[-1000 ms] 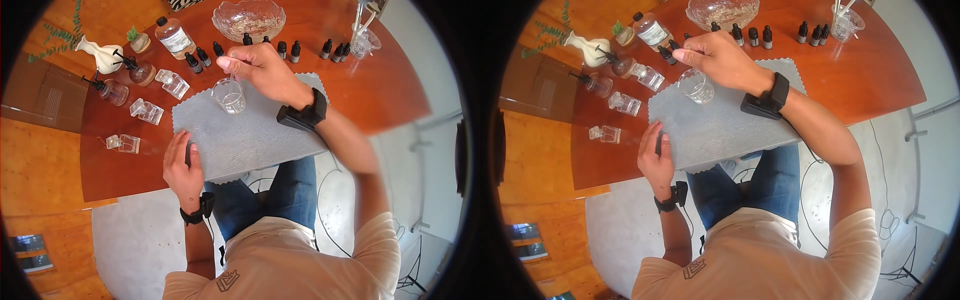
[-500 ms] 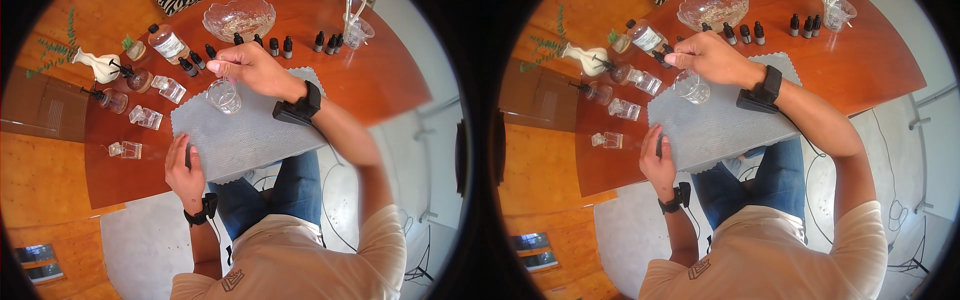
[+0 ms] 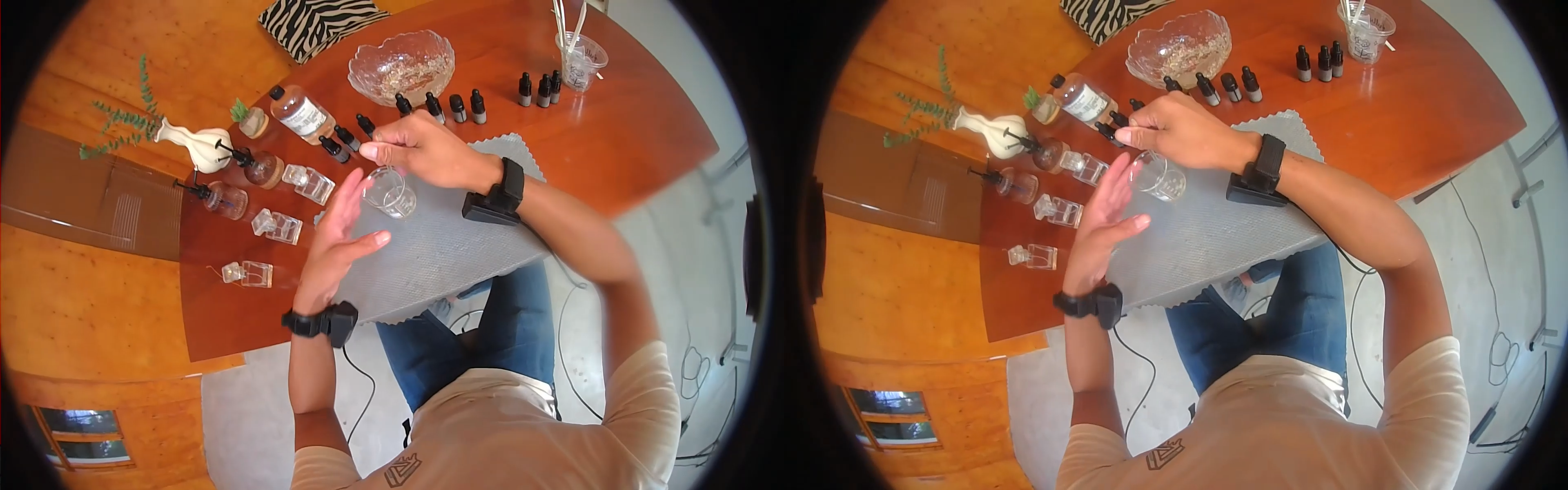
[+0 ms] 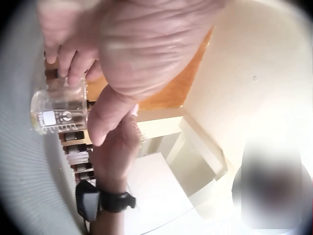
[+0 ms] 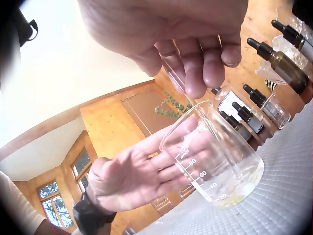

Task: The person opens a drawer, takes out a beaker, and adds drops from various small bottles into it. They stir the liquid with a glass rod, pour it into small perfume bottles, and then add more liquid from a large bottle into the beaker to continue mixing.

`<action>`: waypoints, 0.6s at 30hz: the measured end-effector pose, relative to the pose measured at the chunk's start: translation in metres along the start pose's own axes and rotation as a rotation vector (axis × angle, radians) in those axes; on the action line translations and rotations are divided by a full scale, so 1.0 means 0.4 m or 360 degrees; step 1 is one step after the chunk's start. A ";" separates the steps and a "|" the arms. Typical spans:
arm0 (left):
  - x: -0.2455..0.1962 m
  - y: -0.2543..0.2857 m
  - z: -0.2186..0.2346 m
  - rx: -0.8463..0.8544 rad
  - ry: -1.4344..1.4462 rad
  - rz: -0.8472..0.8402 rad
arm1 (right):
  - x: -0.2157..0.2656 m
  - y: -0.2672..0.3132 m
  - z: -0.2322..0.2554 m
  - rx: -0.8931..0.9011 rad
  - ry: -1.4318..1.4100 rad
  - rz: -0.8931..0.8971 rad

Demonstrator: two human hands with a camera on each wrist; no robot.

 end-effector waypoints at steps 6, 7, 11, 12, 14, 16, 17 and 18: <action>0.100 -0.073 -0.016 0.0087 0.0253 0.0066 | -0.001 0.003 -0.005 -0.0020 -0.0111 0.0079; 0.103 -0.080 -0.014 0.0103 0.0229 0.0071 | -0.003 0.001 -0.004 -0.0017 -0.0084 0.0077; 0.121 -0.088 -0.002 0.0125 0.0112 0.0040 | -0.007 -0.001 -0.012 0.0153 -0.0209 0.0071; 0.125 -0.086 -0.001 0.0125 0.0077 0.0021 | -0.006 0.000 -0.016 0.0230 -0.0301 0.0070; 0.128 -0.090 0.001 0.0145 0.0020 -0.0072 | -0.002 0.003 -0.008 0.0074 -0.0149 0.0108; 0.127 -0.090 0.004 0.0153 0.0004 -0.0083 | 0.000 0.001 -0.008 0.0065 -0.0099 0.0122; 0.123 -0.088 0.004 0.0154 0.0018 -0.0047 | -0.003 -0.002 -0.009 0.0130 -0.0125 0.0116; 0.124 -0.087 0.004 0.0156 0.0034 -0.0013 | -0.003 -0.002 -0.011 0.0194 -0.0148 0.0108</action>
Point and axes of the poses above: each hand's wrist, its own y-axis away from the middle knuckle, its own z-axis out of the back of the hand, x = y × z, the point moved 4 cm from there along -y, towards the middle knuckle, and after that the axes turned 14 degrees about -z, right-handed, at the moved point
